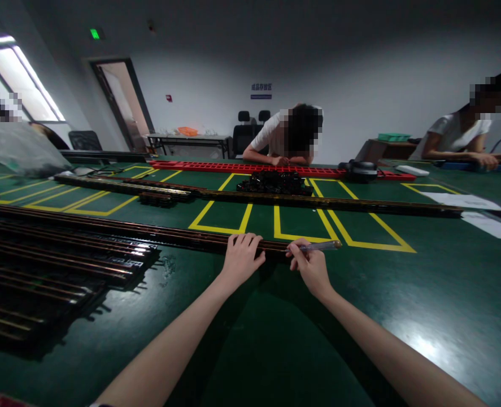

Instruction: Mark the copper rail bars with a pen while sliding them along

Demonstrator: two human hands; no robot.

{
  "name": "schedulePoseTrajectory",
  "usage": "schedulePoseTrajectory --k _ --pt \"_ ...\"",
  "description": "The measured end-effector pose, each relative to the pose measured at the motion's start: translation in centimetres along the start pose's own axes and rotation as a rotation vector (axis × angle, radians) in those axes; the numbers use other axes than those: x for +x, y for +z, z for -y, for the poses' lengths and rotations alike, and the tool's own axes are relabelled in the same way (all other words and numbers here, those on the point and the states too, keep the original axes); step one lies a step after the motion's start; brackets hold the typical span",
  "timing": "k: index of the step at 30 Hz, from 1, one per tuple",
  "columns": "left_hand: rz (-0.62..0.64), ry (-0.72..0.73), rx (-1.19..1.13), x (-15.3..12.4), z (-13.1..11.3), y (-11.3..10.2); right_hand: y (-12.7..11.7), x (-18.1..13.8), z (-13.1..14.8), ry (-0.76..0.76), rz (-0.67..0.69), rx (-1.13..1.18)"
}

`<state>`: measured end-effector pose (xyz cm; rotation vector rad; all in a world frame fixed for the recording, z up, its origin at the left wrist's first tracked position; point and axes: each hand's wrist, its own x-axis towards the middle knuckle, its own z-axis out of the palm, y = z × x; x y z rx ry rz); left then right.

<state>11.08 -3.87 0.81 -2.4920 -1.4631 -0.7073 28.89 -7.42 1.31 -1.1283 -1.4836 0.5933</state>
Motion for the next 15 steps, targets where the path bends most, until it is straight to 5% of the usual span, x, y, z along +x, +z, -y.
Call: schedulePoseTrajectory --k 15 --pt "-0.006 0.001 0.007 -0.01 0.11 0.07 0.15 -0.02 -0.5 0.015 -0.001 0.018"
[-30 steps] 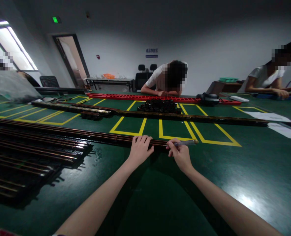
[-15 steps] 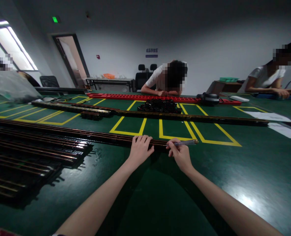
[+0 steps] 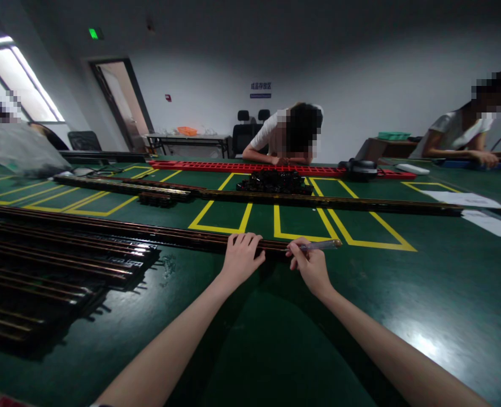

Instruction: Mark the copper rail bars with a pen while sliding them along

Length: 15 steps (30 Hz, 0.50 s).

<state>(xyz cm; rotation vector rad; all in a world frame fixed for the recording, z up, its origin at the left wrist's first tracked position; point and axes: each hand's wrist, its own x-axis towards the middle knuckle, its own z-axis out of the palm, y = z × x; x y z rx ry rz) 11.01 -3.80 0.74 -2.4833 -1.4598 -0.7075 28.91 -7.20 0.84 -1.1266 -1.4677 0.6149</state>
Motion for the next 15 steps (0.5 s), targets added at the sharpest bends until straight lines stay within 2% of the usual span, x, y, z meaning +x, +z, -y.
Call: schedulePoseTrajectory --k 15 --pt "0.006 -0.002 -0.008 -0.05 -0.07 -0.15 -0.13 0.05 0.56 0.001 0.007 -0.02"
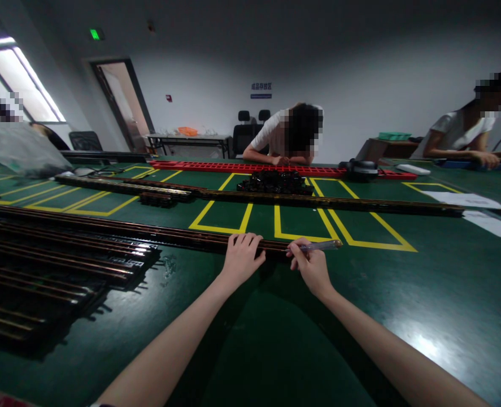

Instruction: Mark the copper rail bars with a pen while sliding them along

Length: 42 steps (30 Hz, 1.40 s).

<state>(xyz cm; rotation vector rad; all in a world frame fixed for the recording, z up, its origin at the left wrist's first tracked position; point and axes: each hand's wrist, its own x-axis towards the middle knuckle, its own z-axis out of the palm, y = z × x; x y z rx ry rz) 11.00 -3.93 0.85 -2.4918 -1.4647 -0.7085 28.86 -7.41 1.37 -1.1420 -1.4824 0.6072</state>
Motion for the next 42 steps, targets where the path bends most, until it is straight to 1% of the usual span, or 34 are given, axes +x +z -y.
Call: schedulePoseTrajectory --k 12,21,32,42 --pt "-0.021 0.007 -0.001 0.01 0.25 0.21 0.06 0.01 -0.24 -0.005 -0.01 -0.007" --pt "0.001 0.0 -0.023 -0.02 0.21 0.08 0.06 0.01 -0.23 0.006 -0.001 0.019" --pt "-0.016 0.017 -0.012 -0.09 0.38 0.17 0.09 0.01 -0.03 0.009 -0.006 0.011" --pt "0.0 0.008 -0.01 0.03 0.34 0.12 0.17 0.0 -0.16 -0.002 -0.011 -0.004"
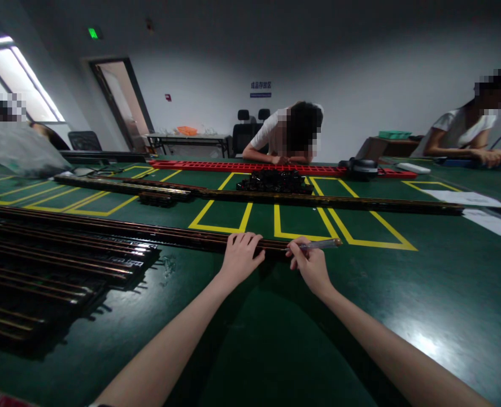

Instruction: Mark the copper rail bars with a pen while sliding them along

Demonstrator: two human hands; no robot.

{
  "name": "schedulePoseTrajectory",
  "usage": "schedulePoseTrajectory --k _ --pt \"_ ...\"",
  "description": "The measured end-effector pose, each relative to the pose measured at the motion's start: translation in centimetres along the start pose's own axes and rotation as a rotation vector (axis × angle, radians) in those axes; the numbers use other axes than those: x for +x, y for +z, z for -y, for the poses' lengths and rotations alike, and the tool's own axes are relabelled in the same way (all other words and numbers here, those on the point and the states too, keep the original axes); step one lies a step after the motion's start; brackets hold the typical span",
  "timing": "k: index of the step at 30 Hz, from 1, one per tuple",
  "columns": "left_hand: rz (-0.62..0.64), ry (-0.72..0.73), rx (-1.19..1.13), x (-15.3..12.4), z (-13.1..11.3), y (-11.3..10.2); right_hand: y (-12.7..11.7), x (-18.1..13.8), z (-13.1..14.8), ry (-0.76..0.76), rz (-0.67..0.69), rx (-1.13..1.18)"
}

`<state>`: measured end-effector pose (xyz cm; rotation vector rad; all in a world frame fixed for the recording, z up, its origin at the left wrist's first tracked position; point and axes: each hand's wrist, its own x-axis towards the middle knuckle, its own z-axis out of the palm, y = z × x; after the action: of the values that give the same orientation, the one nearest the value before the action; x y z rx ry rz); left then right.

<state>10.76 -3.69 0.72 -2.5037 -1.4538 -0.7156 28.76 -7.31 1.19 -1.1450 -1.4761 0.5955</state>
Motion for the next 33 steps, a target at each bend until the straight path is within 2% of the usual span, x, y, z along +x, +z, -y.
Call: schedulePoseTrajectory --k 33 --pt "0.005 0.007 -0.011 -0.06 0.18 0.0 0.0 -0.01 0.35 0.016 0.012 0.016"
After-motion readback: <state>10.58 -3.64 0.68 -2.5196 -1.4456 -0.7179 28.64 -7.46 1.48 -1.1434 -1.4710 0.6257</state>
